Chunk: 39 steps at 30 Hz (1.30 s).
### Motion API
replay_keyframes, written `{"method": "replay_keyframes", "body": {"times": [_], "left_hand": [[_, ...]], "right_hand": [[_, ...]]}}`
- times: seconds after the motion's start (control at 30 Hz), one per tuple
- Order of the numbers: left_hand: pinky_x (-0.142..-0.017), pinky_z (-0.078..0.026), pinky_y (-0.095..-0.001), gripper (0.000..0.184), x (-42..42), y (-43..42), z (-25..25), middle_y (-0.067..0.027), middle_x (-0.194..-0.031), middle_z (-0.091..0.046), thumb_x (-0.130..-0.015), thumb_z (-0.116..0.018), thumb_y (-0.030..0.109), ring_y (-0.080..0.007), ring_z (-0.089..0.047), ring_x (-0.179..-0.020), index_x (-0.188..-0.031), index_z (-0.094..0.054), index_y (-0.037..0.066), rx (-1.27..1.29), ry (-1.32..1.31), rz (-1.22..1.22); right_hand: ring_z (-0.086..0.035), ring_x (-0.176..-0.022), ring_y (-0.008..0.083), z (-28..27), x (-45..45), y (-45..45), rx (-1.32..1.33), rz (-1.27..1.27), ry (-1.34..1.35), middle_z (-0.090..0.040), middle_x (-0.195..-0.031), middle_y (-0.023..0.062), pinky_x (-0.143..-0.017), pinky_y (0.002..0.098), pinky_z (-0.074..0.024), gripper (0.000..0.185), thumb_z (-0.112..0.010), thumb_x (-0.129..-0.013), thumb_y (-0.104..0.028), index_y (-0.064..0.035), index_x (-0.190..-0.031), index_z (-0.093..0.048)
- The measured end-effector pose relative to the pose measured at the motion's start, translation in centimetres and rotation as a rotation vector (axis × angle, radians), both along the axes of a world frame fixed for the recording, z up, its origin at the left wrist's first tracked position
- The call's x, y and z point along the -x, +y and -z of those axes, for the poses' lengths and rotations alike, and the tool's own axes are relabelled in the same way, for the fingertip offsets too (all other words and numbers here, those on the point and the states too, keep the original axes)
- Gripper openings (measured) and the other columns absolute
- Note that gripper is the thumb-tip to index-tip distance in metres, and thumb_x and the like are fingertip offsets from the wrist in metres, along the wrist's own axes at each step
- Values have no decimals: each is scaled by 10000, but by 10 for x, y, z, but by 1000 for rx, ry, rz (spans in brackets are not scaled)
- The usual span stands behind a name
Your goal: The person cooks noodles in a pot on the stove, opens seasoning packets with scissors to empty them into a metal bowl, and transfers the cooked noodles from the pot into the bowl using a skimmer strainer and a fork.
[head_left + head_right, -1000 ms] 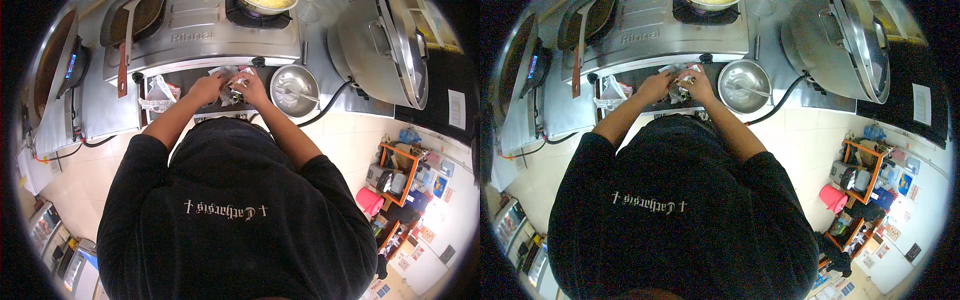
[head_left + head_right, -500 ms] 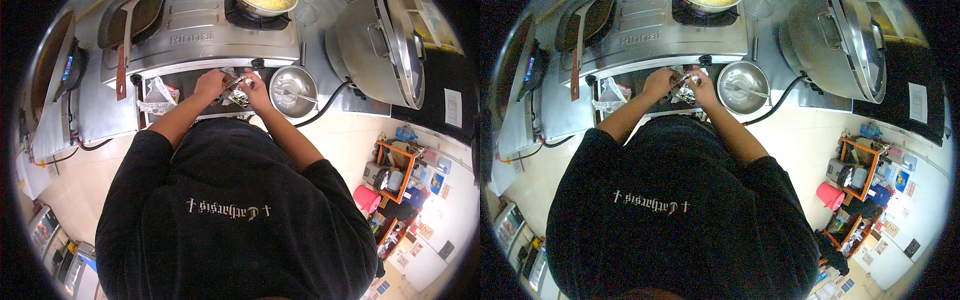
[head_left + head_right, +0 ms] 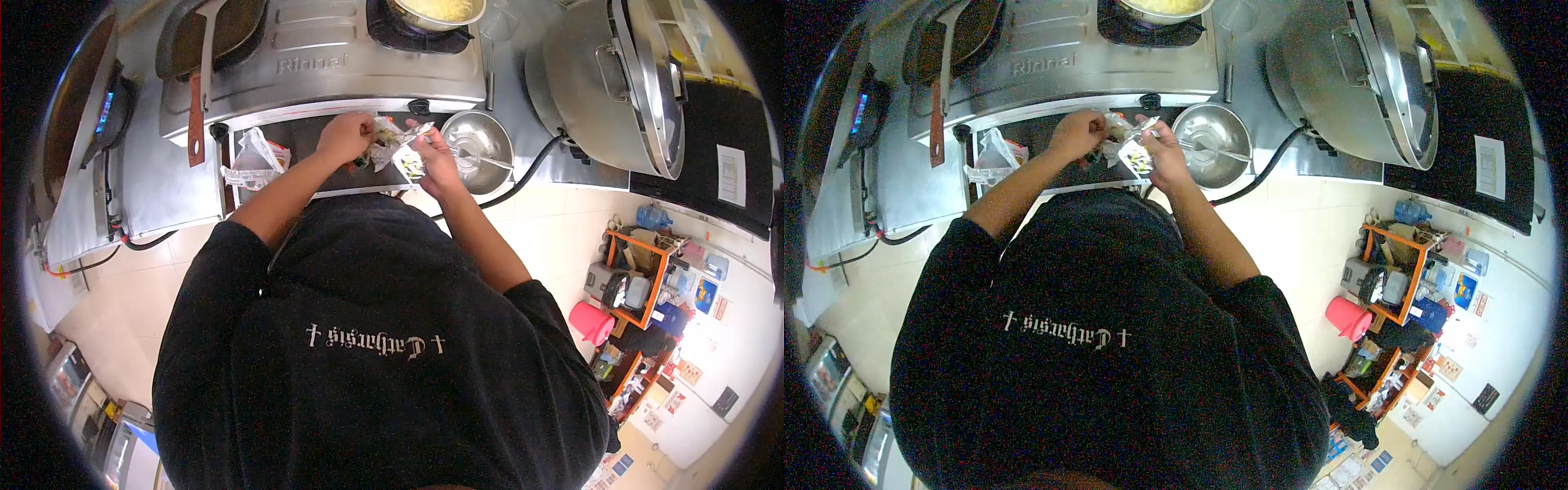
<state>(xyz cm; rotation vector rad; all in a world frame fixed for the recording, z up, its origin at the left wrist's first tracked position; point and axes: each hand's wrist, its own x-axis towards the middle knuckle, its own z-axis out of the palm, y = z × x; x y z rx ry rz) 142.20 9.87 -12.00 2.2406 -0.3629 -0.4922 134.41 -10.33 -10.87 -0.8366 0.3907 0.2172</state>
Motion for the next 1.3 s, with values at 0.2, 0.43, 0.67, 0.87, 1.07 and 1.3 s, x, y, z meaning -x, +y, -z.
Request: {"method": "replay_keyframes", "body": {"times": [0.2,0.43,0.67,0.87,1.07,1.3], "left_hand": [[-684,-516,-424,183,11,22,-18,-132,-780,-666,-771,-701,225,-324,-663,-758,-796,-638,55,-3,-22,-96],[-688,-514,-411,209,16,35,-13,-133,-765,-668,-777,-704,245,-314,-660,-739,-801,-639,47,-26,4,-196],[-627,-466,-323,217,29,55,-28,-81,-717,-642,-817,-719,214,-170,-596,-661,-800,-628,18,116,93,-250],[-641,-447,-257,161,40,67,-36,-28,-755,-632,-869,-687,138,-79,-562,-706,-820,-601,10,334,168,-437],[-686,-446,-229,105,49,82,-27,-5,-801,-623,-903,-656,82,-65,-558,-744,-882,-570,24,655,82,-554],[-678,-434,-206,102,54,111,-21,-6,-816,-621,-924,-649,72,-39,-547,-753,-903,-555,38,744,-150,-606]], "right_hand": [[-626,-793,113,-10,6,-9,-8,-12,-35,-650,-1185,53,-716,306,-555,82,-594,-959,-113,-132,-1037,-612],[-641,-819,117,-34,-7,21,50,-111,-37,-676,-1057,77,-704,302,-548,45,-620,-944,-89,-121,-968,-598],[-664,-808,205,-44,-25,49,1123,-257,-273,-694,-924,64,-740,307,-502,220,-771,-796,-104,-49,-949,-622],[-689,-883,243,-50,-29,58,1334,-310,-573,-707,-935,125,-797,316,-509,223,-758,-777,-91,-45,-977,-673],[-668,-830,160,-44,-28,58,1151,-235,-522,-711,-931,77,-770,284,-515,298,-714,-812,-29,-50,-1106,-673],[-604,-717,102,-27,-28,55,320,-132,-148,-647,-852,21,-649,256,-521,120,-675,-881,-5,-43,-987,-635]]}}
